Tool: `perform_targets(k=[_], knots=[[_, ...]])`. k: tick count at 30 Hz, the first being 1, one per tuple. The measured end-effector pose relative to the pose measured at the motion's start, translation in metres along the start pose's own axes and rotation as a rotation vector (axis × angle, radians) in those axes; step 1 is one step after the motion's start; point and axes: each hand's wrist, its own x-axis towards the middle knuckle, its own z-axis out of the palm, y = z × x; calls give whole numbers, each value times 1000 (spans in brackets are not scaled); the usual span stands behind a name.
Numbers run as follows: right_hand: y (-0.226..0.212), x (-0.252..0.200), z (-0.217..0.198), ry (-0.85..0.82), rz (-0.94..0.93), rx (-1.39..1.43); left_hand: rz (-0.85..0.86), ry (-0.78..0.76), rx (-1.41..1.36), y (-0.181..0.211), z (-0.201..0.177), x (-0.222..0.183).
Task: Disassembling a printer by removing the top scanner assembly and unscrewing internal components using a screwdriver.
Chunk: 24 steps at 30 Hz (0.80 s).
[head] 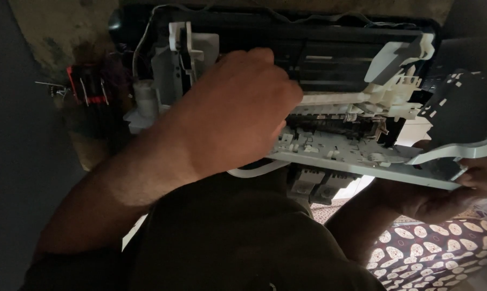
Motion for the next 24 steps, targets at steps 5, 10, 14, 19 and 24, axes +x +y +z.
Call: perform_targets(k=[5,10,14,19,24], knots=[[-1,-1,3,122,219,28,-54,-9,10,7,0,-1],[1,14,11,-67,-40,17,-88,48,-31,10,5,-4],[1,7,6,-61,-94,-135,-113,-12,-34,12,3,-3],[-12,18,26,83,141,-84,-82,4,-39,11,2,-3],[-4,5,13,36,20,-62,-36,87,-4,6,9,-4]])
